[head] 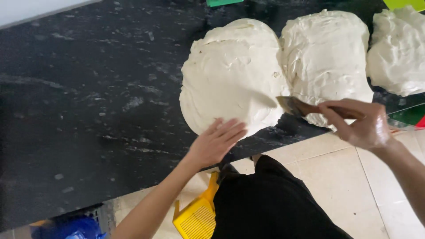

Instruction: Portioning, weighing, and flattening dough on a bakery counter.

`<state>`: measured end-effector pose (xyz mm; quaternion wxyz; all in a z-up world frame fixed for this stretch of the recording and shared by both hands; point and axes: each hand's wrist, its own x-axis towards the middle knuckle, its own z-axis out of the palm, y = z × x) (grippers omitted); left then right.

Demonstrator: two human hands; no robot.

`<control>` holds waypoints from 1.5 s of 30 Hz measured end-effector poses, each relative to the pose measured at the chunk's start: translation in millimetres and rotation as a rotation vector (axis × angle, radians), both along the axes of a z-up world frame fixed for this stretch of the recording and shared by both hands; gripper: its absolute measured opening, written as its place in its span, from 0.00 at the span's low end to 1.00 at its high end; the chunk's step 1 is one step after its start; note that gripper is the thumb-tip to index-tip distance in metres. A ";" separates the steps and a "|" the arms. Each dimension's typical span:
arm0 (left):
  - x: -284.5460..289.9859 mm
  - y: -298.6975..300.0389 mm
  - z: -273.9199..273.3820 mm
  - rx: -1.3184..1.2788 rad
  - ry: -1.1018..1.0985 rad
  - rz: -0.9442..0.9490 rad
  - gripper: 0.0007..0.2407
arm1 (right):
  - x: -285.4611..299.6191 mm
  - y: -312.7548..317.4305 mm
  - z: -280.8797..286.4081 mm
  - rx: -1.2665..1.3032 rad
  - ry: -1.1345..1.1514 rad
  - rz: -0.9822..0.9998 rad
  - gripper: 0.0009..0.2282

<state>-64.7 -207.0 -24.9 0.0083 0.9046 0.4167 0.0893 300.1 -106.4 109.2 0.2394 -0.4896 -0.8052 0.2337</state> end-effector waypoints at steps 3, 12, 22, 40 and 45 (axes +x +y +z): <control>-37.7 -23.9 15.3 -0.025 -0.214 0.274 0.25 | 5.5 1.0 17.5 -0.011 -0.057 -0.088 0.08; 33.2 102.2 26.7 0.099 -0.407 0.538 0.34 | 17.8 79.1 63.3 -0.538 -0.653 -0.267 0.24; 45.5 283.3 15.2 -0.082 -0.172 0.938 0.39 | 56.3 286.2 -15.8 0.111 -0.501 -0.065 0.12; 200.8 166.7 30.9 -0.072 -0.227 0.618 0.24 | 152.0 190.5 48.9 -0.441 -0.075 0.069 0.08; 264.1 138.6 53.0 -0.335 -0.530 0.668 0.32 | 142.0 222.2 29.2 -0.712 -0.450 0.230 0.14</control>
